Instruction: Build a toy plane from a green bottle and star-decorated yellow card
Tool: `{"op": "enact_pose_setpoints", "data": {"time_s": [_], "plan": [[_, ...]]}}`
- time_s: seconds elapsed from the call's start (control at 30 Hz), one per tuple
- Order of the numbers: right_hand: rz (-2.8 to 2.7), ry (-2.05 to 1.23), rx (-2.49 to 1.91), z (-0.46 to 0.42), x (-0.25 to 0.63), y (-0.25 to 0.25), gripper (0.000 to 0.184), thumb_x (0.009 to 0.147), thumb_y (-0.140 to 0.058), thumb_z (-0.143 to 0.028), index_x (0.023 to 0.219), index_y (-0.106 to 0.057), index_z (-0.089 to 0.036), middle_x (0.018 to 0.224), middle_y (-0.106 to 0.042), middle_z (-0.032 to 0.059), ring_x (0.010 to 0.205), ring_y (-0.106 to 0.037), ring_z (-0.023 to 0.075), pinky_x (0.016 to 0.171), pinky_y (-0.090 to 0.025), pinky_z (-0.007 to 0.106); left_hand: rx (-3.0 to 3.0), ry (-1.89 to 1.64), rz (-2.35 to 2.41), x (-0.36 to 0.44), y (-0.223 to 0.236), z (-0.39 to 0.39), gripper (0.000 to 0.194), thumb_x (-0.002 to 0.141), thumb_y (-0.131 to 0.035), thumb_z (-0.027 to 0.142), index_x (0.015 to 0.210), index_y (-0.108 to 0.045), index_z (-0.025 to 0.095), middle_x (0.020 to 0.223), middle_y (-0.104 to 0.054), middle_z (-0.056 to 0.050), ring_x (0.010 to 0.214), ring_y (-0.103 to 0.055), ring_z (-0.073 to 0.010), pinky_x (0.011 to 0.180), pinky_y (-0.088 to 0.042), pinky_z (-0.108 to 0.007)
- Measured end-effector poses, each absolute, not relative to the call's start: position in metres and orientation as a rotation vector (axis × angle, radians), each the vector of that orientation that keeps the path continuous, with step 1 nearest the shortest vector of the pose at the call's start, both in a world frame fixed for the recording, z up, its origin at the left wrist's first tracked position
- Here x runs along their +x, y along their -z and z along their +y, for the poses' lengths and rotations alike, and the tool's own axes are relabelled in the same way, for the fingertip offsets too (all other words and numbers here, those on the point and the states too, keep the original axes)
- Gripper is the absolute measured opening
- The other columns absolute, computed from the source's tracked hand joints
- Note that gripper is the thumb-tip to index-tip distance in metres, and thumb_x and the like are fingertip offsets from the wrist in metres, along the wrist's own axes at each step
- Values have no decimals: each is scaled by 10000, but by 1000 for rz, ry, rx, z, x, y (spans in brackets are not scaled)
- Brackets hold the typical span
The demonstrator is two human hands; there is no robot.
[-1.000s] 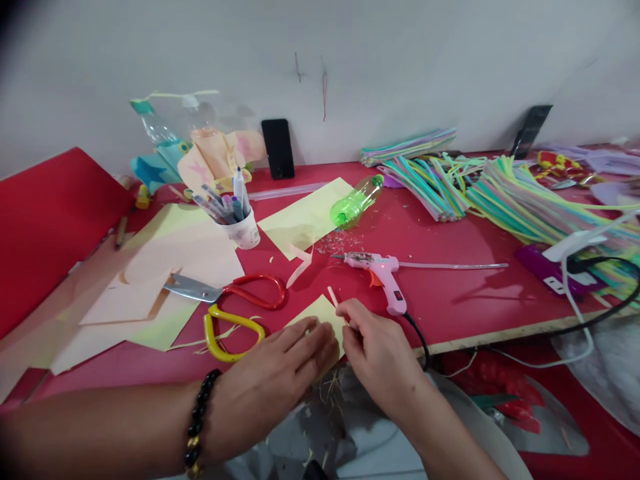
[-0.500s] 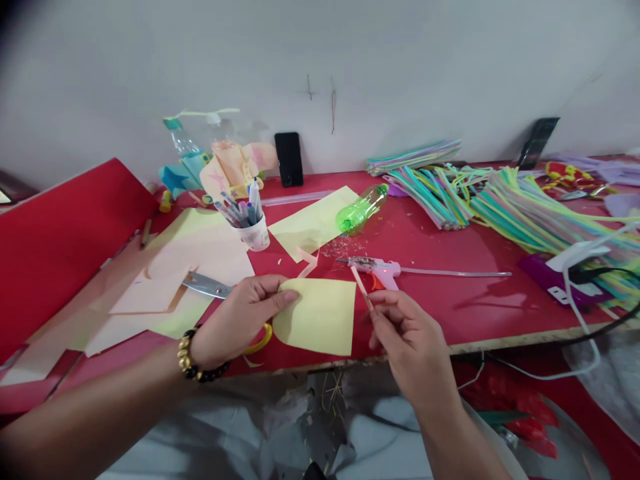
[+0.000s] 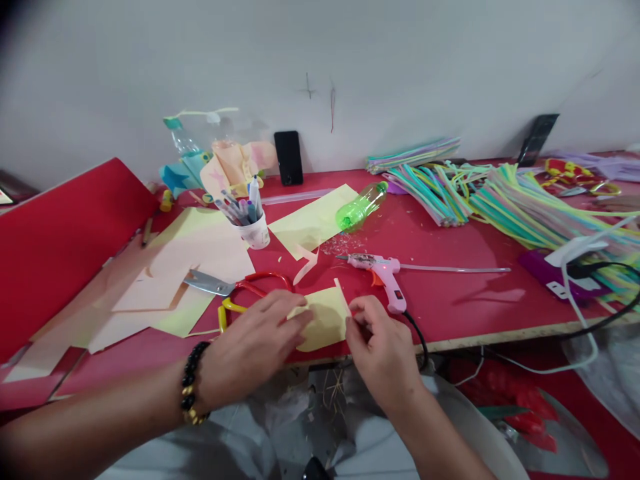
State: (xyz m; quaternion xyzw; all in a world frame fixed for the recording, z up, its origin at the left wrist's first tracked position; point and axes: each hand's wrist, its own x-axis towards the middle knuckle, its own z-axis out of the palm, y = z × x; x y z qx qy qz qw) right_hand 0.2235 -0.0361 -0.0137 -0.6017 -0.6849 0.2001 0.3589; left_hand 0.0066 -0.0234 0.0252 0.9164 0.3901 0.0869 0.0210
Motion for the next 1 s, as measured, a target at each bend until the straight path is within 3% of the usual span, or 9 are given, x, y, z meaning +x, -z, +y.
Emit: {"op": "enact_pose_setpoints", "data": {"time_s": [0.2, 0.33, 0.5, 0.6, 0.7, 0.8, 0.9, 1.0], "plan": [[-2041, -294, -1615, -30, 219, 19, 154, 846, -490, -203, 1001, -489, -209, 585, -562, -70, 470, -547, 131, 502, -358, 255, 2862, -136, 892, 28, -12, -17, 273, 931, -478, 147, 1199, -529, 135, 1271, -544, -102, 1098, -524, -213, 957, -470, -351], [-2110, -330, -1664, -26, 220, 20, 174, 850, -467, -210, 1024, -468, -210, 576, -547, -63, 504, -570, 161, 520, -354, 269, 2908, -140, 848, 29, -2, -11, 356, 947, -429, 172, 1289, -478, 86, 1334, -520, -124, 1132, -507, -235, 989, -441, -391], [-2141, -427, -1659, -25, 220, 17, 215, 834, -461, -191, 1048, -459, -209, 602, -549, -52, 527, -573, 161, 536, -374, 267, 2952, -127, 823, 26, 7, -8, 444, 978, -374, 213, 1401, -387, 78, 1492, -382, -125, 1230, -452, -250, 1037, -380, -403], [-2153, -487, -1628, -27, 222, 13, 238, 843, -472, -191, 1081, -463, -210, 620, -554, -52, 537, -570, 148, 537, -384, 257, 2951, -99, 796, 26, 8, -6, 442, 987, -367, 239, 1399, -402, 81, 1484, -404, -105, 1196, -472, -235, 1033, -369, -384], [-2074, -509, -1606, -27, 236, 8, 281, 864, -539, -287, 1132, -486, -225, 657, -564, -54, 519, -544, 120, 534, -405, 237, 2954, -92, 805, 26, 8, -5, 446, 987, -372, 238, 1400, -405, 75, 1482, -412, -99, 1181, -477, -220, 1032, -357, -366], [-1820, -273, -1773, -20, 258, 4, 312, 852, -576, -467, 1053, -556, -229, 692, -589, -29, 503, -526, 114, 538, -420, 246, 2967, -107, 830, 27, 10, -7, 463, 985, -365, 220, 1424, -375, 72, 1503, -387, -102, 1179, -478, -216, 1040, -339, -365], [-1749, -73, -1973, -6, 275, 7, 405, 810, -581, -578, 997, -598, -219, 803, -662, 30, 613, -592, 174, 589, -428, 300, 2979, -118, 848, 27, 12, -9, 468, 984, -370, 220, 1433, -368, 90, 1501, -394, -95, 1196, -467, -220, 1035, -334, -372], [-1819, -51, -2107, 8, 279, 13, 473, 798, -575, -596, 1065, -613, -207, 983, -703, 84, 768, -645, 252, 653, -437, 350, 2979, -123, 872, 27, 13, -9, 469, 987, -371, 225, 1440, -363, 105, 1500, -400, -79, 1205, -457, -224, 1028, -335, -377]]}}
